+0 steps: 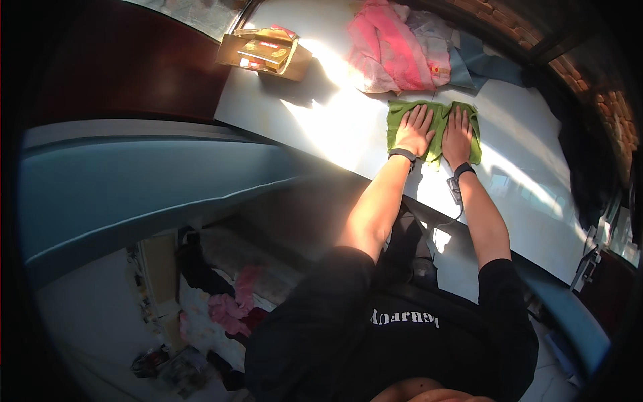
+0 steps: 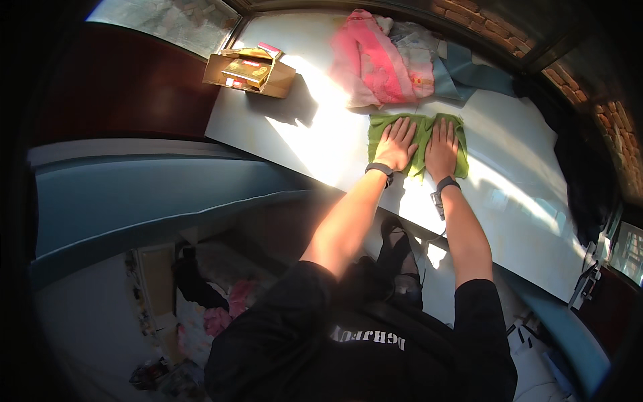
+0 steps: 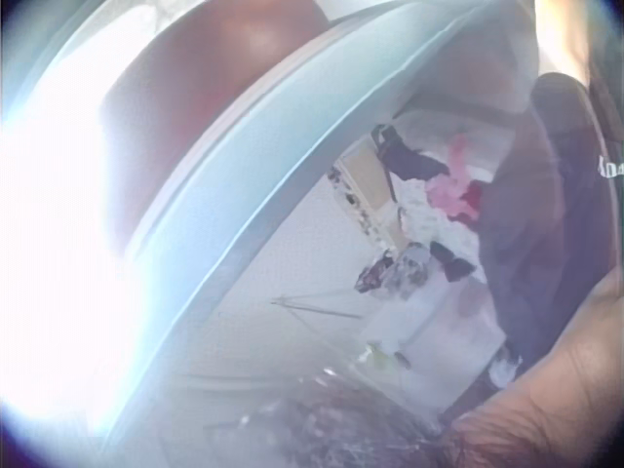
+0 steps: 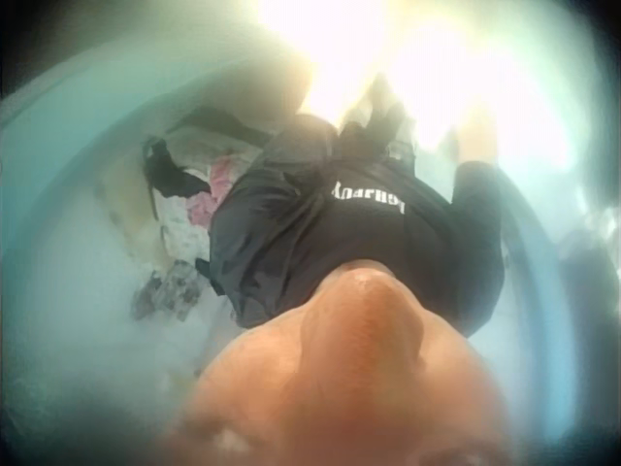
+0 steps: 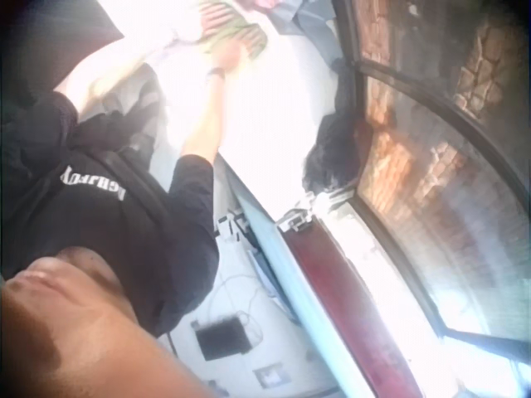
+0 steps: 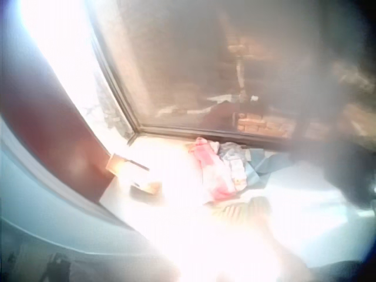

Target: The person wipes a rectangular box and then folds a green cloth on a white surface.

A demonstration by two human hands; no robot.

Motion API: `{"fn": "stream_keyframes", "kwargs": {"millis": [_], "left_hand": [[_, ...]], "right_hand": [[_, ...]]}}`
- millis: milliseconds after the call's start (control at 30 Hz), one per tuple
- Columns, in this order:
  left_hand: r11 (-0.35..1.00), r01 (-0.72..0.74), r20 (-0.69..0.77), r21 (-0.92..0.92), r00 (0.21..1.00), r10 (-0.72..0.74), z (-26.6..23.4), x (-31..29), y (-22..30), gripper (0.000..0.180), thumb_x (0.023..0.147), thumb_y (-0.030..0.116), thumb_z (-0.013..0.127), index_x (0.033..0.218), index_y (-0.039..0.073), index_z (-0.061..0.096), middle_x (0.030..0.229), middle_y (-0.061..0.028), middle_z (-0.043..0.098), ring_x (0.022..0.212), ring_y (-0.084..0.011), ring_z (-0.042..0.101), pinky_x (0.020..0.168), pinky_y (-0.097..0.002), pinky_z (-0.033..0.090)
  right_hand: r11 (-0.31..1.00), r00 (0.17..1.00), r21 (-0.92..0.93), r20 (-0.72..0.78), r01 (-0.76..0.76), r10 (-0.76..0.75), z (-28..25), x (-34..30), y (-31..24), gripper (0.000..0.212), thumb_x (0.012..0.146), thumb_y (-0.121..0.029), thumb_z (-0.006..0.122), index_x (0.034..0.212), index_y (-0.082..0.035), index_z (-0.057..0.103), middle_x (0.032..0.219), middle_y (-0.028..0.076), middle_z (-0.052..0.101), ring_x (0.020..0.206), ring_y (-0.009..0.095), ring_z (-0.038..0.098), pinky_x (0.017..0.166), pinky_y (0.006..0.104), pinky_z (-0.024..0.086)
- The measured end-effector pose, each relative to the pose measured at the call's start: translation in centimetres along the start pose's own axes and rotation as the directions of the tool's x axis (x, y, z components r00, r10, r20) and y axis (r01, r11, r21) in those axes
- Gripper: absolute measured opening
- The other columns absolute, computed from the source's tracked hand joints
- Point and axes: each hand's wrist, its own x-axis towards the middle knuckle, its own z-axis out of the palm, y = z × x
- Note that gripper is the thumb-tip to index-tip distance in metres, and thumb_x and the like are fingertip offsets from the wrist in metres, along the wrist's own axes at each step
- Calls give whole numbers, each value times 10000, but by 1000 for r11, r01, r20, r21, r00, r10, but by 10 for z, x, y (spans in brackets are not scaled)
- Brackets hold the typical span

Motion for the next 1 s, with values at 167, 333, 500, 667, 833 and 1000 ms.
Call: {"fn": "stream_keyframes", "kwargs": {"millis": [167,333,500,667,833,1000], "left_hand": [[999,48,-17,-9,999,-48,-17,-65,-23,596,943,403,413,1448,106,301,1525,-103,238,1420,-252,180,1147,-430,139],[997,70,-101,-13,992,-71,-24,-121,-62,586,949,409,416,1448,119,312,1512,-95,277,1404,-246,231,1130,-426,189],[987,57,-170,150,985,-31,-39,-150,-103,591,929,419,459,1427,119,354,1483,-81,333,1371,-217,279,1112,-410,222],[982,79,-97,174,993,-63,-66,-154,-141,594,914,414,496,1405,97,388,1477,-85,345,1364,-213,292,1119,-377,224],[993,69,-104,100,993,-59,-97,-134,-181,603,891,377,550,1379,50,413,1443,-125,386,1348,-268,317,1106,-399,252],[993,17,-291,116,957,17,-111,-106,-216,561,867,307,565,1317,-10,457,1324,-177,479,1271,-329,394,1050,-435,298]], "right_hand": [[999,998,-46,62,1,2,-13,-38,-50,548,907,-220,451,1420,-68,330,1507,99,275,1405,289,217,1112,455,228],[1000,995,18,96,19,-20,-19,-67,-108,577,916,-254,442,1428,-24,308,1484,142,314,1381,315,264,1123,455,214],[997,997,37,35,65,-66,-10,-80,-152,590,917,-296,467,1414,-8,336,1465,182,338,1375,332,276,1121,454,214],[988,993,98,20,117,-119,-5,-81,-173,575,938,-298,423,1425,-11,317,1486,181,291,1381,364,241,1122,457,206],[984,981,98,109,152,-162,-2,-51,-215,567,934,-299,426,1429,-45,316,1510,129,258,1400,330,199,1109,461,224],[926,965,273,-61,261,-255,5,7,-240,510,928,-264,441,1367,-4,413,1437,159,380,1348,330,295,1070,458,265]]}}
